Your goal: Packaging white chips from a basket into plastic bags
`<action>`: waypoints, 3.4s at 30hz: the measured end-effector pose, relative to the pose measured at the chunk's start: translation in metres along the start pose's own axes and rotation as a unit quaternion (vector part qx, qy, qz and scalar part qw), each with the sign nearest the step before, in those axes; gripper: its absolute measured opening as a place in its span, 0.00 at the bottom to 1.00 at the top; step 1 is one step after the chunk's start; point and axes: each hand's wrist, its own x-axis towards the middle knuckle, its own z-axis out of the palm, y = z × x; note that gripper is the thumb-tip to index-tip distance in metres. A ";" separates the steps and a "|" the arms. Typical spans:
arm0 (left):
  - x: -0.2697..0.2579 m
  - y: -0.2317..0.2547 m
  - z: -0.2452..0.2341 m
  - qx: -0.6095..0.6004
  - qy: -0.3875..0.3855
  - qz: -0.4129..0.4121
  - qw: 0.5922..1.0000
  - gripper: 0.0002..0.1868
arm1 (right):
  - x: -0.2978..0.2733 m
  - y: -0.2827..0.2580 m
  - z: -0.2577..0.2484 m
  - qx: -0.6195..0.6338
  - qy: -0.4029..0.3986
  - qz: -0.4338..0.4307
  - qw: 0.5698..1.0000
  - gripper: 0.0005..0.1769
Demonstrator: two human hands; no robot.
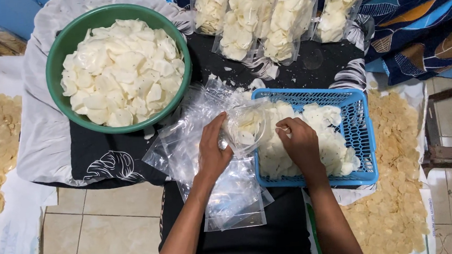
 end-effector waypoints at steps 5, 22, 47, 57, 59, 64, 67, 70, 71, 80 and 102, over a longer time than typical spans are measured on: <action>0.001 0.003 -0.001 -0.004 -0.005 -0.004 1.000 0.36 | -0.006 -0.017 -0.018 0.054 0.068 0.010 0.996 0.04; 0.000 0.001 0.001 -0.001 -0.006 -0.002 1.000 0.35 | -0.023 -0.124 -0.073 0.228 0.167 -0.117 0.952 0.07; 0.090 0.090 0.020 -0.048 -0.094 -0.026 0.994 0.23 | 0.055 -0.068 -0.041 0.355 0.113 -0.020 0.928 0.79; 0.147 0.071 0.093 -0.065 -0.247 -0.003 0.967 0.39 | 0.147 0.037 -0.039 0.279 0.246 0.079 0.925 0.57; 0.163 0.069 0.114 -0.059 -0.268 0.006 0.962 0.41 | 0.169 0.069 -0.033 0.268 0.247 0.089 0.927 0.58; 0.197 0.031 0.186 -0.024 -0.313 0.004 0.949 0.43 | 0.220 0.116 -0.023 0.242 0.244 0.106 0.933 0.54; 0.203 0.037 0.191 0.016 -0.323 -0.037 0.946 0.44 | 0.242 0.124 -0.020 0.223 0.219 0.119 0.942 0.53; 0.186 0.061 0.150 -0.002 -0.302 -0.044 0.952 0.42 | 0.247 0.120 -0.012 0.224 0.192 0.060 0.954 0.58; 0.175 0.066 0.129 -0.048 -0.281 -0.030 0.958 0.38 | 0.248 0.115 -0.010 0.186 0.194 0.043 0.962 0.58; 0.029 0.067 -0.047 -0.027 -0.020 -0.148 0.988 0.24 | 0.206 0.136 -0.001 0.028 0.181 -0.006 0.983 0.57; -0.062 0.035 -0.057 0.206 -0.064 -0.253 0.943 0.31 | -0.111 -0.071 0.061 -0.086 -0.239 -0.364 0.896 0.43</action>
